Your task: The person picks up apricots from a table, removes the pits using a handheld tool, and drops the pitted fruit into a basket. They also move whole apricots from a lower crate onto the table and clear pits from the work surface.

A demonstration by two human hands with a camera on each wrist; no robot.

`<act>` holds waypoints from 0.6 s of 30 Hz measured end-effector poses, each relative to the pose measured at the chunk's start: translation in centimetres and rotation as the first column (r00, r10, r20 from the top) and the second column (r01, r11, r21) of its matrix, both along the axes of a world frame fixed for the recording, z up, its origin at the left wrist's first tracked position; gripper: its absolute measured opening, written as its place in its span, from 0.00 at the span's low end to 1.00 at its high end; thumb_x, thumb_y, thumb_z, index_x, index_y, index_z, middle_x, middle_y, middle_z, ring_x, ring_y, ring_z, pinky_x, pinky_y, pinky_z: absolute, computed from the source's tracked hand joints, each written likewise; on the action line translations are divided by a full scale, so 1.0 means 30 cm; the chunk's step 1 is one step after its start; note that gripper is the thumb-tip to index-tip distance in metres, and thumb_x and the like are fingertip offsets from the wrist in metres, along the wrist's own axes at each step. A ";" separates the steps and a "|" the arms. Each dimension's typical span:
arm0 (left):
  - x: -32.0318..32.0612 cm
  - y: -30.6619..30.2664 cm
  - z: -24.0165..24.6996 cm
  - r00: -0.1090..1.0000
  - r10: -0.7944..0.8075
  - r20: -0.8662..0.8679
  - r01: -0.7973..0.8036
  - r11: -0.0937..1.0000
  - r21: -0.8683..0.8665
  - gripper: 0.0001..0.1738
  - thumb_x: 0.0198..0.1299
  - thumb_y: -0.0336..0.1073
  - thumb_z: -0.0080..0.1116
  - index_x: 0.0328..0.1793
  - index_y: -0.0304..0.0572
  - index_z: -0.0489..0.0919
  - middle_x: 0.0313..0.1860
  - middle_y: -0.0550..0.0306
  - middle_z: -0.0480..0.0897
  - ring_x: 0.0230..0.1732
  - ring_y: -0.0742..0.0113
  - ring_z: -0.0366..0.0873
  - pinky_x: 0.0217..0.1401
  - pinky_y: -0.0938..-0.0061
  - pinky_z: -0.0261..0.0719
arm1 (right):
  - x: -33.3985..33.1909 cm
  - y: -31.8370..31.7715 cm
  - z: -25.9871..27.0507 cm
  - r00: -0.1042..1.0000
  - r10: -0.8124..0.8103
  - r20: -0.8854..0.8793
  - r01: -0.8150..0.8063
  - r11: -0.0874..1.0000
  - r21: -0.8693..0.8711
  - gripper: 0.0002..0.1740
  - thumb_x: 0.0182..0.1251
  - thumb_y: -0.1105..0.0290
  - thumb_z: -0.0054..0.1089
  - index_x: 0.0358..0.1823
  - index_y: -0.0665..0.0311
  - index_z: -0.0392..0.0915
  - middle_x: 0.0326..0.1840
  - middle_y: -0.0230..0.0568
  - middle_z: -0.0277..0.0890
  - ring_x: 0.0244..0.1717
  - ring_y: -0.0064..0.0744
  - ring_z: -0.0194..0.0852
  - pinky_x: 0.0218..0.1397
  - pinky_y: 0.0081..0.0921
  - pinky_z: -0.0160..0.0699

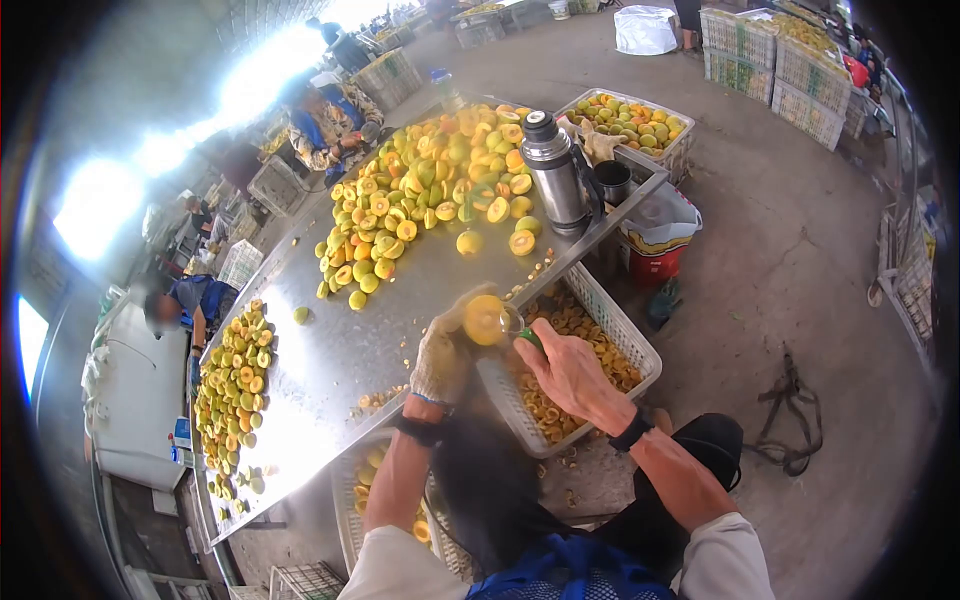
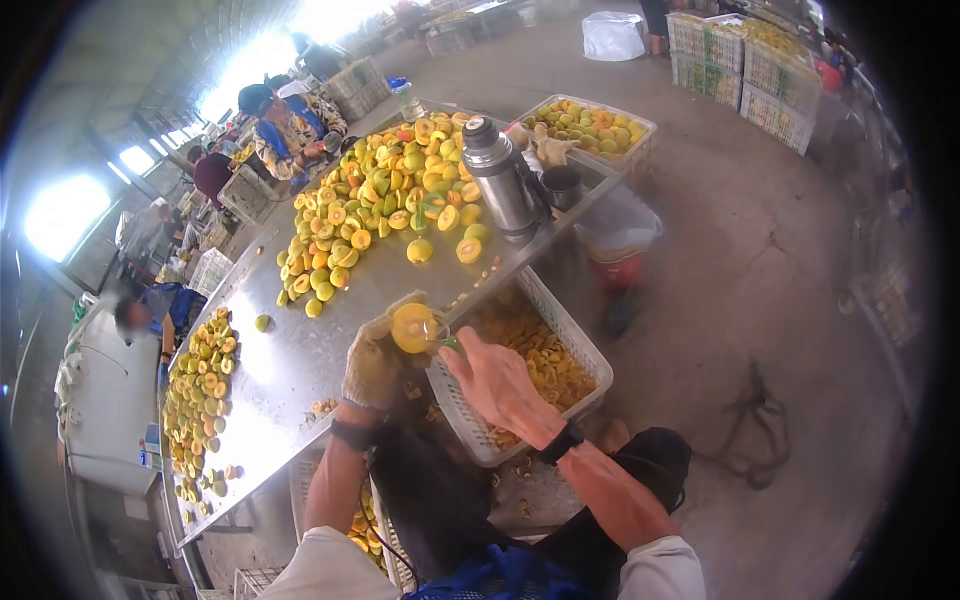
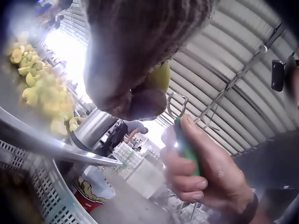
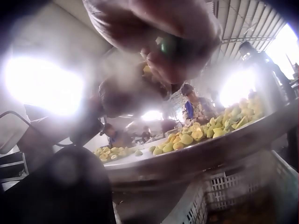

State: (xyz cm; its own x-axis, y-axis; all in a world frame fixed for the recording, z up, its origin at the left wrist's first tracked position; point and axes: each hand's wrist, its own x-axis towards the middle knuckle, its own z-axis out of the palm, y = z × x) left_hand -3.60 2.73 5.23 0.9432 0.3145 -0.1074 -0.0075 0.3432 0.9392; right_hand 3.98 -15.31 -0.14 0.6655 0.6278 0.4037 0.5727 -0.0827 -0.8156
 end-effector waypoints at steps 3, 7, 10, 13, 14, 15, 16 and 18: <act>0.009 -0.008 -0.022 0.994 -0.059 0.096 0.061 0.998 -0.016 0.32 0.77 0.47 0.44 0.79 0.32 0.73 0.63 0.42 0.86 0.62 0.54 0.86 0.68 0.62 0.83 | 0.007 -0.004 0.003 1.000 0.004 0.004 -0.003 1.000 -0.016 0.13 0.83 0.69 0.61 0.47 0.69 0.67 0.22 0.60 0.72 0.27 0.67 0.77 0.30 0.54 0.67; 0.038 -0.009 -0.034 0.973 -0.114 0.200 0.134 0.987 -0.088 0.30 0.76 0.44 0.45 0.76 0.31 0.75 0.63 0.41 0.86 0.63 0.54 0.85 0.71 0.63 0.81 | 0.021 0.001 0.001 1.000 -0.007 -0.016 0.006 0.998 -0.056 0.13 0.83 0.68 0.61 0.44 0.70 0.68 0.22 0.63 0.73 0.28 0.69 0.77 0.30 0.54 0.67; 0.086 -0.033 -0.077 0.973 -0.027 0.231 0.048 0.995 -0.086 0.28 0.82 0.50 0.42 0.71 0.33 0.77 0.59 0.43 0.87 0.60 0.57 0.84 0.68 0.64 0.81 | 0.027 0.012 0.001 0.998 -0.025 -0.054 0.021 0.997 -0.071 0.13 0.83 0.68 0.60 0.43 0.72 0.70 0.23 0.64 0.73 0.28 0.69 0.78 0.30 0.55 0.67; 0.120 -0.106 -0.114 0.962 0.161 0.221 -0.167 0.986 0.010 0.31 0.86 0.58 0.38 0.65 0.36 0.79 0.54 0.46 0.87 0.54 0.61 0.83 0.63 0.67 0.80 | 0.023 0.011 0.015 0.983 -0.010 -0.185 -0.008 0.996 -0.094 0.16 0.84 0.64 0.59 0.44 0.73 0.73 0.30 0.70 0.77 0.35 0.75 0.78 0.36 0.59 0.71; 0.138 -0.120 -0.131 0.950 0.193 0.246 -0.207 0.978 0.032 0.33 0.86 0.60 0.36 0.64 0.37 0.79 0.52 0.48 0.87 0.52 0.63 0.82 0.60 0.68 0.80 | 0.028 0.015 0.022 0.971 0.001 -0.238 -0.026 0.995 -0.101 0.18 0.84 0.62 0.59 0.45 0.74 0.74 0.34 0.74 0.79 0.39 0.79 0.78 0.39 0.60 0.73; 0.148 -0.134 -0.146 0.937 0.226 0.267 -0.248 0.967 0.052 0.34 0.87 0.62 0.35 0.62 0.38 0.79 0.50 0.49 0.87 0.50 0.65 0.81 0.58 0.68 0.80 | 0.029 0.021 0.020 0.966 -0.004 -0.258 -0.016 0.997 -0.079 0.17 0.84 0.62 0.59 0.47 0.74 0.75 0.34 0.73 0.79 0.39 0.78 0.78 0.39 0.60 0.74; 0.156 -0.147 -0.151 0.928 0.280 0.245 -0.308 0.948 0.085 0.33 0.87 0.60 0.35 0.62 0.38 0.80 0.49 0.51 0.87 0.47 0.66 0.80 0.55 0.70 0.79 | 0.026 0.028 0.016 0.960 -0.009 -0.279 -0.007 0.998 -0.058 0.17 0.84 0.62 0.58 0.49 0.74 0.76 0.34 0.73 0.79 0.39 0.78 0.78 0.38 0.59 0.75; 0.164 -0.162 -0.176 0.902 0.348 0.257 -0.394 0.905 0.158 0.32 0.88 0.59 0.35 0.62 0.38 0.79 0.48 0.51 0.87 0.47 0.67 0.80 0.55 0.70 0.79 | 0.020 0.040 0.012 0.962 -0.006 -0.274 0.008 1.000 0.004 0.14 0.84 0.65 0.58 0.51 0.74 0.77 0.32 0.70 0.79 0.36 0.75 0.80 0.35 0.55 0.76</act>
